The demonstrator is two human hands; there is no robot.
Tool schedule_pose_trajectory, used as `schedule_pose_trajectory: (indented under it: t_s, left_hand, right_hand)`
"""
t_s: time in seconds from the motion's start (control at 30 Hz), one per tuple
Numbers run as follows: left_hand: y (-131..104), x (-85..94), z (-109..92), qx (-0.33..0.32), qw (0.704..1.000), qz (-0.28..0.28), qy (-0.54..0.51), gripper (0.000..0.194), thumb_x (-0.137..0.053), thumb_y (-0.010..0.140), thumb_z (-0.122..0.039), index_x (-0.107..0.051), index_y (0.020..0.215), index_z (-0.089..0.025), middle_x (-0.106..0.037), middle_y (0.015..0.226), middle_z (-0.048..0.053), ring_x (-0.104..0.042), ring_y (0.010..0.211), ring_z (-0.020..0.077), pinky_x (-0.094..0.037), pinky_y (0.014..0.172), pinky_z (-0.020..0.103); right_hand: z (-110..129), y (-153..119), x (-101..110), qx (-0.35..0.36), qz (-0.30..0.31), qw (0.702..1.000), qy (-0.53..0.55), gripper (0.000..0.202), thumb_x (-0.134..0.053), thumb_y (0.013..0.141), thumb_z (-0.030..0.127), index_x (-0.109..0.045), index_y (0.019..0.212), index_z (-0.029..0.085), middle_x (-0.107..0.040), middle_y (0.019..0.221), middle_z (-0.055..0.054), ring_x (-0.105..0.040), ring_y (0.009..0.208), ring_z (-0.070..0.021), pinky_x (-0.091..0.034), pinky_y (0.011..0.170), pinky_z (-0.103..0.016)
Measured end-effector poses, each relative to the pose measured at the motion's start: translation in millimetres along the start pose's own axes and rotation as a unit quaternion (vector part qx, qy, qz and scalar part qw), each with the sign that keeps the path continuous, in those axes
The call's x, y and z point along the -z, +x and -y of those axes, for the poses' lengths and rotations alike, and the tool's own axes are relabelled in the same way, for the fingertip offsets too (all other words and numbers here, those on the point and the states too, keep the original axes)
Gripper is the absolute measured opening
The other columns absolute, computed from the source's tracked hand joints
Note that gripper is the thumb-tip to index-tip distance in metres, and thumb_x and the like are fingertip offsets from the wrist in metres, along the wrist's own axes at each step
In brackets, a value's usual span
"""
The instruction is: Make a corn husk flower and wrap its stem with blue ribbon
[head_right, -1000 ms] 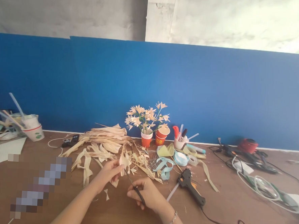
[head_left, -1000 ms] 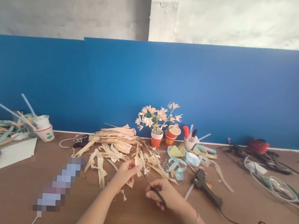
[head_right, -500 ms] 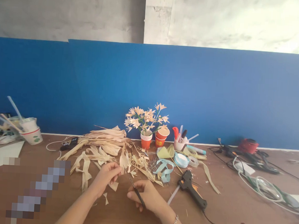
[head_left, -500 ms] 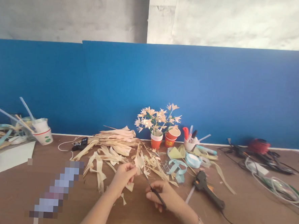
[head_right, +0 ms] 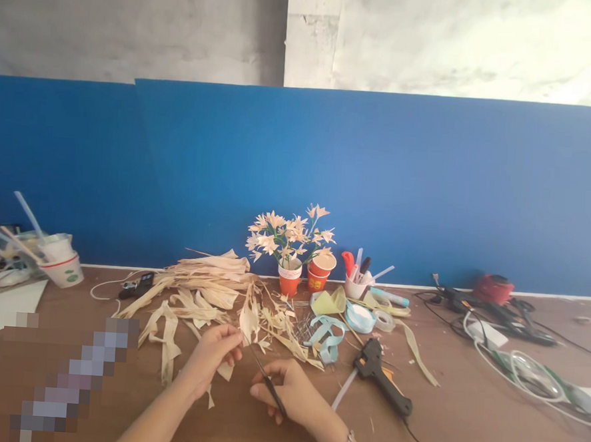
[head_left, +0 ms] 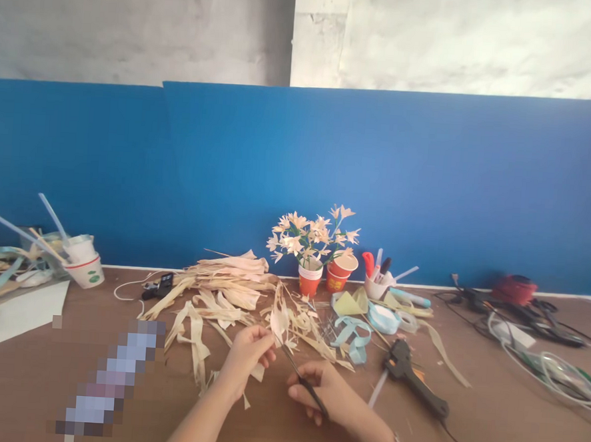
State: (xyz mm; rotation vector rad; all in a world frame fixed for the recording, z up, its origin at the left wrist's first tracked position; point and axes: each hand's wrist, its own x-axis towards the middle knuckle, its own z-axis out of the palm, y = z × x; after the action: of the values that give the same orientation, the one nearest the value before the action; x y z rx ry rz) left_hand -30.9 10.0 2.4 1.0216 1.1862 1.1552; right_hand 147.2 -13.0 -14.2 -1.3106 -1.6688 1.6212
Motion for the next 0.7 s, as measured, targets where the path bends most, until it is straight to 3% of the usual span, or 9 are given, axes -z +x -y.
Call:
schedule_pose_trajectory:
  t_s: [0.37,0.7]
  left_hand:
    - [-3.7,0.9,-8.3,0.033,0.999,-0.003,-0.042,0.017,-0.068,0.056,-0.019,-0.054,0.066,-0.016,-0.058,0.053,-0.004,-0.055,0.05,0.0091,-0.039,0.048,0.018]
    - [-3.0,0.7,-5.3,0.035,0.995,0.007,-0.097,0.021,-0.071,0.056,-0.021,-0.055,0.068,-0.015,-0.059,0.056,-0.004,-0.057,0.053,0.0082,-0.042,0.05,0.017]
  right_hand:
    - [-0.7,1.0,0.3,0.008,-0.002,1.0,-0.01,0.033,-0.066,0.066,0.041,-0.064,0.082,0.013,-0.048,0.042,0.008,-0.04,0.033,-0.0047,-0.033,0.032,-0.014]
    - [9.8,-3.7,-0.9,-0.006,-0.011,1.0,-0.012,0.028,-0.066,0.066,0.037,-0.063,0.081,0.013,-0.046,0.041,0.009,-0.038,0.033,-0.0039,-0.03,0.032,-0.014]
